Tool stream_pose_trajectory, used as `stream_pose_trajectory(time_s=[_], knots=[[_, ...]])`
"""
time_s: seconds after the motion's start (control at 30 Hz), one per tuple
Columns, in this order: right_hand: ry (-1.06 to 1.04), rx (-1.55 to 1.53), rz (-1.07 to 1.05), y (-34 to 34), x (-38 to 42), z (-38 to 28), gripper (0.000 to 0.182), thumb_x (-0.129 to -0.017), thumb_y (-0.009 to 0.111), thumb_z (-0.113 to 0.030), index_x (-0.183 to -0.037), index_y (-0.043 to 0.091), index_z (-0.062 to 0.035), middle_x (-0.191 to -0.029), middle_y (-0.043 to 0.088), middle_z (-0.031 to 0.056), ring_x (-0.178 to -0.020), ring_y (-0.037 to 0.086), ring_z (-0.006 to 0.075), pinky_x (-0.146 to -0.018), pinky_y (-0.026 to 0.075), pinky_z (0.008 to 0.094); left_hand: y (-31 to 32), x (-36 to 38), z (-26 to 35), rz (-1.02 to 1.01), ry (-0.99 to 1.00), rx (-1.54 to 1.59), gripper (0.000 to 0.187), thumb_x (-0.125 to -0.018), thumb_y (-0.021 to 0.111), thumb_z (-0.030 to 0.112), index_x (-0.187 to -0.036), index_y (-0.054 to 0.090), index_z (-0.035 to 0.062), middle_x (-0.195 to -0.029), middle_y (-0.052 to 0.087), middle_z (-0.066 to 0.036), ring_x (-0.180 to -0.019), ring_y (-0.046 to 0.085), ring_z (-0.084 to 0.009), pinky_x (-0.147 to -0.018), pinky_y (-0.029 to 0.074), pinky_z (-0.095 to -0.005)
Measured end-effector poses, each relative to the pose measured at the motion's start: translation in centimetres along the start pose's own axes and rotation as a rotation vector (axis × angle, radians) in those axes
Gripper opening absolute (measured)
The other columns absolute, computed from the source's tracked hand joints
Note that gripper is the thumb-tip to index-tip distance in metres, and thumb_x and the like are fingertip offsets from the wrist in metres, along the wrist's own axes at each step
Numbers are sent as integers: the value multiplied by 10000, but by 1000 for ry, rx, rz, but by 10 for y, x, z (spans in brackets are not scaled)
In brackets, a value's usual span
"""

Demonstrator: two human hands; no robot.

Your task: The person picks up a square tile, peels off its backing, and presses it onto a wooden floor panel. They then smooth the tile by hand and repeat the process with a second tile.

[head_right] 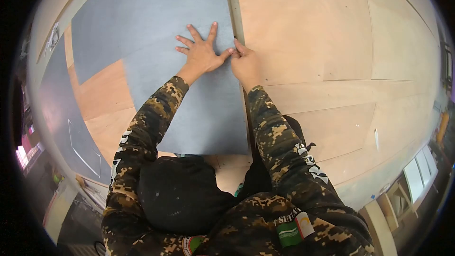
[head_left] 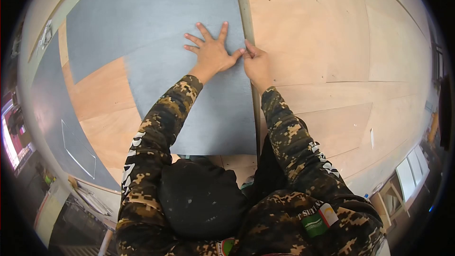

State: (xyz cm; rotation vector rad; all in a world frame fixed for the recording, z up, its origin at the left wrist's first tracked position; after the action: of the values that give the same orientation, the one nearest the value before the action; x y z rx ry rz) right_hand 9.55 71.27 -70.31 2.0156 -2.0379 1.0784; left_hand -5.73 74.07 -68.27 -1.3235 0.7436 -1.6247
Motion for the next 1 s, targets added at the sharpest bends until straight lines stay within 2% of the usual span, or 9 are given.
stream_pose_trajectory(time_s=[0.13,0.2,0.4,0.43,0.53,0.6,0.73,0.8,1.0], knots=[[-92,-16,103,1,1,0,364,-906,590,-131,-1253,623,-25,-1021,693,226,-899,692,233,-807,515,317,5,-6,2,40,-9,9,870,-845,519,680,-1549,189,289,-1477,-79,-459,-1244,-152,-762,-929,39,-847],[-168,-47,149,1,3,-3,359,-915,612,-109,-1254,617,10,-807,695,105,-631,530,75,-599,462,261,5,-8,1,44,-3,-3,838,-862,510,657,-1548,197,291,-1476,-78,-460,-1244,-150,-763,-925,34,-849],[-150,-190,134,11,-12,20,359,-883,631,-80,-1231,635,10,-835,709,98,-683,584,84,-626,483,268,14,-9,4,126,-1,-18,770,-886,504,619,-1537,228,312,-1475,-33,-466,-1241,-110,-775,-914,41,-856],[-92,-57,108,1,-8,11,358,-883,621,-70,-1229,628,24,-953,701,162,-816,635,158,-731,499,293,10,-10,1,169,-5,-31,758,-884,509,618,-1531,242,325,-1479,-10,-462,-1239,-92,-781,-905,47,-861],[-180,-243,104,6,-14,20,347,-882,613,-24,-1220,621,54,-1076,696,206,-897,680,209,-804,516,302,-7,2,-15,85,-81,38,774,-902,505,590,-1534,260,215,-1491,28,-444,-1317,-29,-712,-995,91,-803],[-102,-364,72,7,-16,26,351,-890,612,-18,-1233,616,54,-1072,698,179,-883,665,175,-786,510,280,-3,13,-40,387,86,298,749,-917,519,527,-1467,353,45,-1494,174,-395,-1379,188,-573,-1085,181,-683],[-55,-215,22,-1,-16,17,364,-900,605,-12,-1257,597,60,-1072,694,172,-895,651,155,-797,504,268,-40,74,-174,573,-501,325,468,-889,601,365,-1153,614,-21,-984,698,-202,-932,645,-385,-955,418,-540],[-114,-268,47,-4,-16,14,383,-907,594,-6,-1281,572,72,-1111,679,180,-919,636,163,-832,496,269,-38,96,-243,850,-707,195,372,-880,615,295,-1068,655,-23,-786,703,-150,-799,674,-353,-872,443,-540],[-38,-315,-12,-5,-24,22,412,-915,584,3,-1312,528,97,-1233,614,223,-1064,605,192,-933,465,280,-52,89,-290,767,-847,300,327,-846,672,282,-996,690,-8,-900,706,-193,-884,660,-349,-784,516,-429]])
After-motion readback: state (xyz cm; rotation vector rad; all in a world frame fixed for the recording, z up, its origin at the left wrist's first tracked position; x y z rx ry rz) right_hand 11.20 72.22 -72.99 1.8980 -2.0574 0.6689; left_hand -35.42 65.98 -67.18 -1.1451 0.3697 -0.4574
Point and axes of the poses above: each hand's wrist, its own x-axis away from the middle knuckle, its own y-axis out of the palm, z = x × y, the point moved 6 cm from there along -x, towards the middle knuckle
